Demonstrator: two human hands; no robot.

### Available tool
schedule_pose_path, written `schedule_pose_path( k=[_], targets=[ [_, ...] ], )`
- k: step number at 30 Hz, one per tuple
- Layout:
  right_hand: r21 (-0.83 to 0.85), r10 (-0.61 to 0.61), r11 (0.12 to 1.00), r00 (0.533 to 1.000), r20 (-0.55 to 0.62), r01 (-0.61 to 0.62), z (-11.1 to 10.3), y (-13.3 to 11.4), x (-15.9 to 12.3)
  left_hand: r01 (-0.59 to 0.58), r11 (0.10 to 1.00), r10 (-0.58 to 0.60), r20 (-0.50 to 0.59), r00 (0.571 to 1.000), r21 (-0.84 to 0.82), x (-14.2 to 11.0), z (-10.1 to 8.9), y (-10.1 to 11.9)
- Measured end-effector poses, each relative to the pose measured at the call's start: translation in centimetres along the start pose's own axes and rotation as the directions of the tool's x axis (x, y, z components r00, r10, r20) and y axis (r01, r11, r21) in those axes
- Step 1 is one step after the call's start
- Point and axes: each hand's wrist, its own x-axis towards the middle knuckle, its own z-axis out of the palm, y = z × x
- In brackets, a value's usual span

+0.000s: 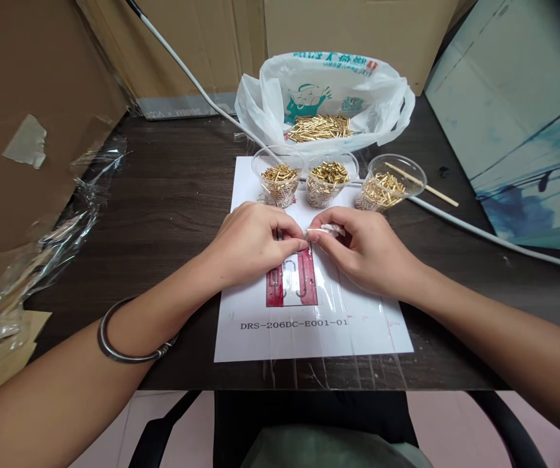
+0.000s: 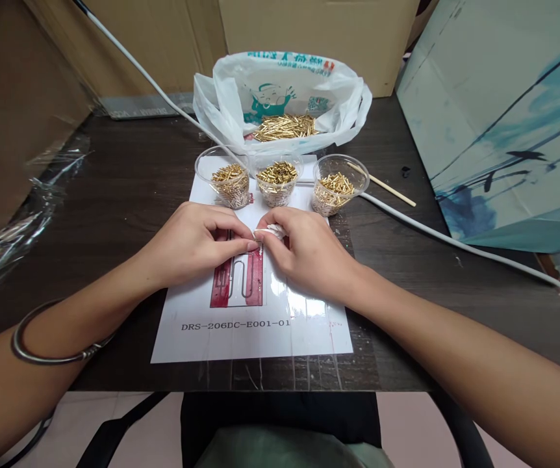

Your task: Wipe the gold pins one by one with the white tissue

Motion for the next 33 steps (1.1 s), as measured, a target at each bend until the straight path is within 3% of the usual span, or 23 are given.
schedule_pose_path(
  k=[19,33],
  targets=[
    [0.011,0.020,1.000,1.000,0.007,-0.020,0.09,0.01,0.04,0.000,1.000,0.000,-0.016,1.000,0.005,0.06,0.00,0.13],
    [-0.061,-0.035,0.997,0.999,0.017,0.036,0.03,-0.08,0.16,0.017,1.000,-0.017,-0.029,0.999,-0.026,0.02,0.08,0.17]
  ],
)
